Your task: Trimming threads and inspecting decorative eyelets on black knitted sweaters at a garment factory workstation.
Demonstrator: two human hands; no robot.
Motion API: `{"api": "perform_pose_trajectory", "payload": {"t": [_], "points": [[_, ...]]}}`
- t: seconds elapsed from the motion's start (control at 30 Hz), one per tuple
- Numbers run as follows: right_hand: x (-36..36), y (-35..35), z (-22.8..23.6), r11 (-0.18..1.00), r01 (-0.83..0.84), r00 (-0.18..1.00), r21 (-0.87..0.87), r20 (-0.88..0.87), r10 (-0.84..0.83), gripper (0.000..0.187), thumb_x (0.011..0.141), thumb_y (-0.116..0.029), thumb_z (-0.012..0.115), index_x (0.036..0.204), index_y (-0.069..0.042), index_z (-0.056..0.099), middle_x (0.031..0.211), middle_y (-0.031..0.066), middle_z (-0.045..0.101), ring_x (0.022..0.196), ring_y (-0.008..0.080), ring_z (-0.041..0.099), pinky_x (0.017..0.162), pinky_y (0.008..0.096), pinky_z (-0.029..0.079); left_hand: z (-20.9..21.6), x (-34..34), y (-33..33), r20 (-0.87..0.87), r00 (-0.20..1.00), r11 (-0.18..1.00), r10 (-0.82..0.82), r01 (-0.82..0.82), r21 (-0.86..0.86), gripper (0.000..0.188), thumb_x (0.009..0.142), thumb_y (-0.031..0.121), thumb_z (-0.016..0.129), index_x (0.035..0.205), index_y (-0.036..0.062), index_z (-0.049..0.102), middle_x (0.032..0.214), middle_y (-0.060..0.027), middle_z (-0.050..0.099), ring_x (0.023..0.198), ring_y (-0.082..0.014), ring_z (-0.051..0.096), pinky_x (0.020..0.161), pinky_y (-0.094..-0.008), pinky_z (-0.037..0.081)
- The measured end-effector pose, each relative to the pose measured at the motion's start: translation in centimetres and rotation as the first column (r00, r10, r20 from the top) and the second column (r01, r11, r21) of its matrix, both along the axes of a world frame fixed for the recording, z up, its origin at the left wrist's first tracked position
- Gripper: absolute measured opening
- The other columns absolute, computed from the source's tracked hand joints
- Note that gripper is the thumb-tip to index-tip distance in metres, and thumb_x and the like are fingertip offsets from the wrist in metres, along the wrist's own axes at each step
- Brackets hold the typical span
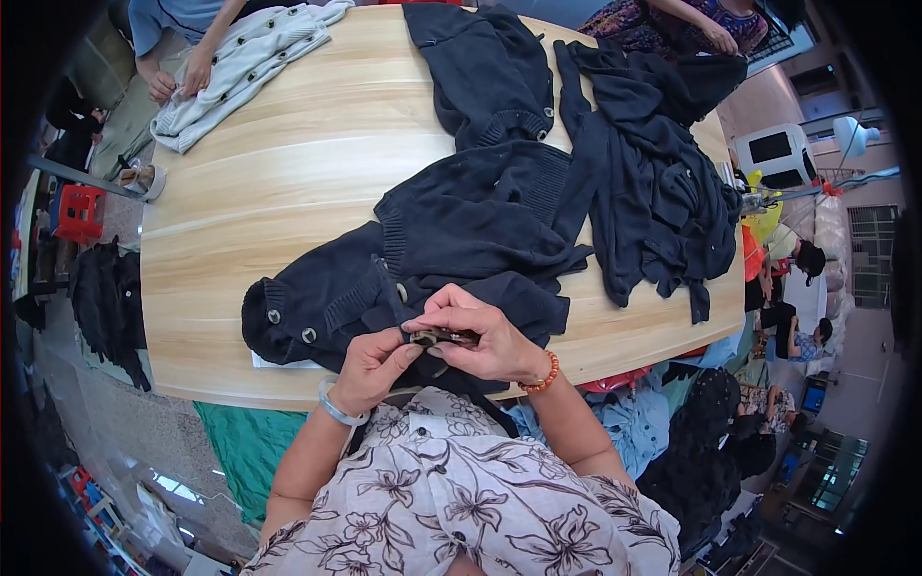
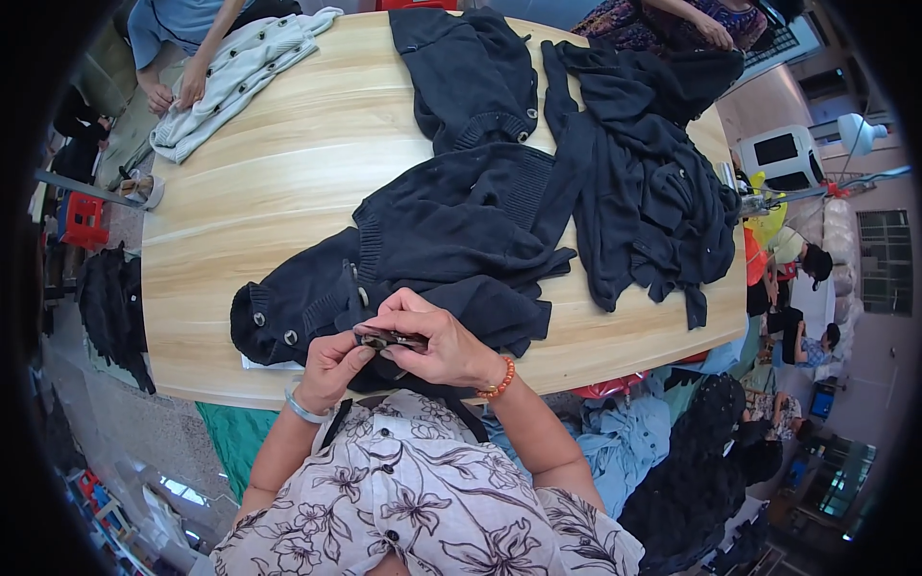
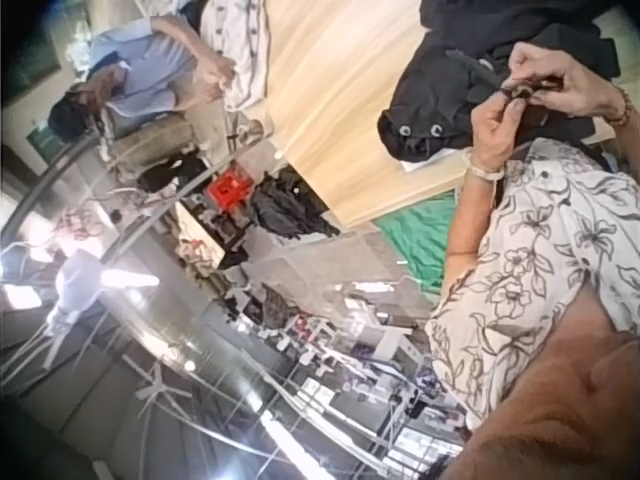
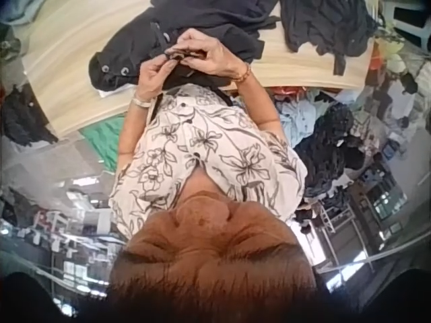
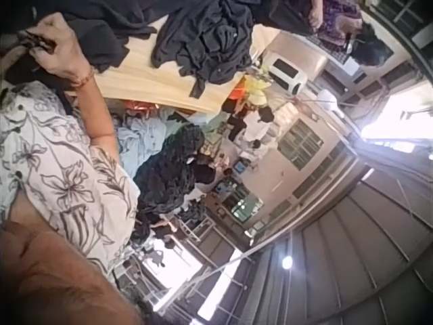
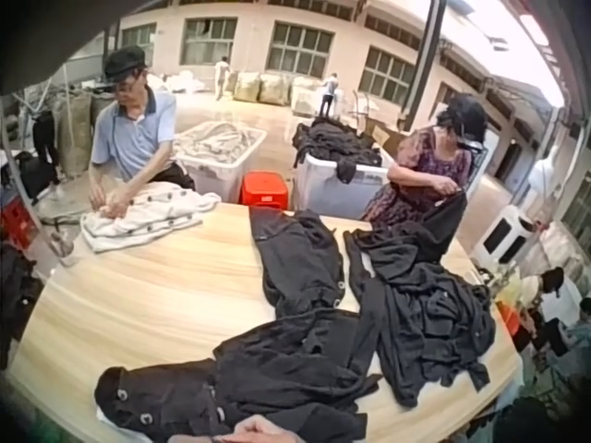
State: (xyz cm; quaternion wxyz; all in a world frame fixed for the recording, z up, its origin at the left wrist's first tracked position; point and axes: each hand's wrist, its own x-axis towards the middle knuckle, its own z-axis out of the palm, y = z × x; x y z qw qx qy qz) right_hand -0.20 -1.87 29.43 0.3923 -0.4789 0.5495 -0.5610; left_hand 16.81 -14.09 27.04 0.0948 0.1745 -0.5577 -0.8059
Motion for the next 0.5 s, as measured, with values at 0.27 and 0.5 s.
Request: {"api": "perform_pose_trajectory", "payload": {"t": [0.27,0.5], "points": [[-1.1,0.0,2.0,0.988,-0.084,0.962,0.128,-0.249,0.114,0.044,0.071,0.008,0.070,0.110,-0.012,0.072,0.095,0.0027,0.056,0.073,0.0118,0.058,0.063,0.0234,0.046,-0.1,0.4,-1.4,0.052,0.982,0.982,-0.184,0.186,-0.034,0.018,0.096,0.013,0.059,0.089,-0.0023,0.065,0.069,0.0067,0.048,0.065,-0.0025,0.037,0.055,-0.0202,0.031],[-1.0,0.2,0.4,0.999,-0.013,0.972,0.038,-0.233,0.021,0.027,0.068,0.001,0.075,0.094,-0.007,0.073,0.084,0.0036,0.061,0.069,0.0163,0.061,0.060,0.0259,0.048,-1.0,0.6,-0.6,0.044,0.991,0.952,-0.128,0.110,0.285,0.030,0.098,0.023,0.057,0.084,-0.0012,0.066,0.071,0.0055,0.052,0.067,-0.0033,0.040,0.059,-0.0211,0.032]]}}
